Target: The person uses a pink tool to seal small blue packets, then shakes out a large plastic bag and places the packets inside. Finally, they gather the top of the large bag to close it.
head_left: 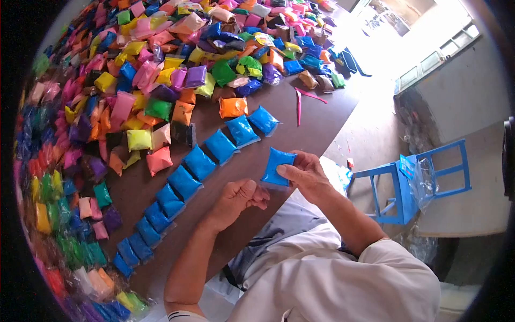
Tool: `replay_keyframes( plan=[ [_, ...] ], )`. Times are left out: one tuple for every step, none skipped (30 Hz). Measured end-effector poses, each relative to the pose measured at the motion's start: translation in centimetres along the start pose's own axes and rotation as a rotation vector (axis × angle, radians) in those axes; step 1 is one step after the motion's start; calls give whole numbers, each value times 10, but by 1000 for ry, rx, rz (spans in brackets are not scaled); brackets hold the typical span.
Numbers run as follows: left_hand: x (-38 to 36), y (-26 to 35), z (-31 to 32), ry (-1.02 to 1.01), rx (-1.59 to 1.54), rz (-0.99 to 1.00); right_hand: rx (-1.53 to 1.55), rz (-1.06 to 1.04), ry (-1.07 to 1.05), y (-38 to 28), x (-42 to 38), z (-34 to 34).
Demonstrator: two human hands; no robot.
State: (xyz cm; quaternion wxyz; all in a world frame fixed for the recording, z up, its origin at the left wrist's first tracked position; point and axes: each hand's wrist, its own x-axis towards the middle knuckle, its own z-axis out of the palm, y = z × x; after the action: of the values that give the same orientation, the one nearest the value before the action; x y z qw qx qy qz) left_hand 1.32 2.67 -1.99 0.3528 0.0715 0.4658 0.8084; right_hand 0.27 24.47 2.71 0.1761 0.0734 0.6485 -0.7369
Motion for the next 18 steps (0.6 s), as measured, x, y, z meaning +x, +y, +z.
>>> replay_keyframes(
  plan=[
    [0, 1, -1, -3, -55, -1, 39, -47, 4, -2, 0, 0],
    [0, 3, 0, 12, -8, -9, 36, -61, 0, -3, 1, -3],
    [0, 4, 1, 27, 40, -17, 33, -74, -4, -4, 2, -6],
    [0, 5, 2, 44, 88, -25, 31, -86, -10, -4, 2, -8],
    [0, 5, 2, 31, 44, -25, 28, -89, -7, -5, 3, -9],
    [0, 5, 1, 19, 0, -26, 25, -91, -3, -5, 3, -10],
    [0, 6, 1, 6, -44, -26, 21, -94, 0, -5, 3, -10],
    [0, 5, 1, 12, -4, -17, 16, -98, -1, -6, 2, -10],
    [1, 3, 0, 18, 35, -9, 9, -101, -2, -7, 1, -8],
    [1, 3, 0, 24, 75, 0, 3, -105, -3, -8, 1, -8],
    [1, 3, 0, 21, 77, 3, -46, -86, -50, -8, 2, -9],
    [0, 2, 0, 19, 78, 6, -96, -67, -98, -7, 4, -12],
    [0, 2, 0, 17, 78, 8, -145, -47, -145, -6, 6, -14],
    [-1, 2, 0, -1, 71, 12, -257, -8, -227, -7, 7, -14],
    [-1, 3, 0, -19, 65, 17, -370, 30, -309, -9, 10, -15],
    [-1, 4, 0, -37, 58, 22, -482, 69, -391, -10, 14, -16],
    [-1, 7, 1, -42, 116, 16, -574, 43, -466, -15, 17, -15],
    [-2, 13, 1, -47, 176, 10, -666, 16, -540, -23, 20, -14]
  ],
)
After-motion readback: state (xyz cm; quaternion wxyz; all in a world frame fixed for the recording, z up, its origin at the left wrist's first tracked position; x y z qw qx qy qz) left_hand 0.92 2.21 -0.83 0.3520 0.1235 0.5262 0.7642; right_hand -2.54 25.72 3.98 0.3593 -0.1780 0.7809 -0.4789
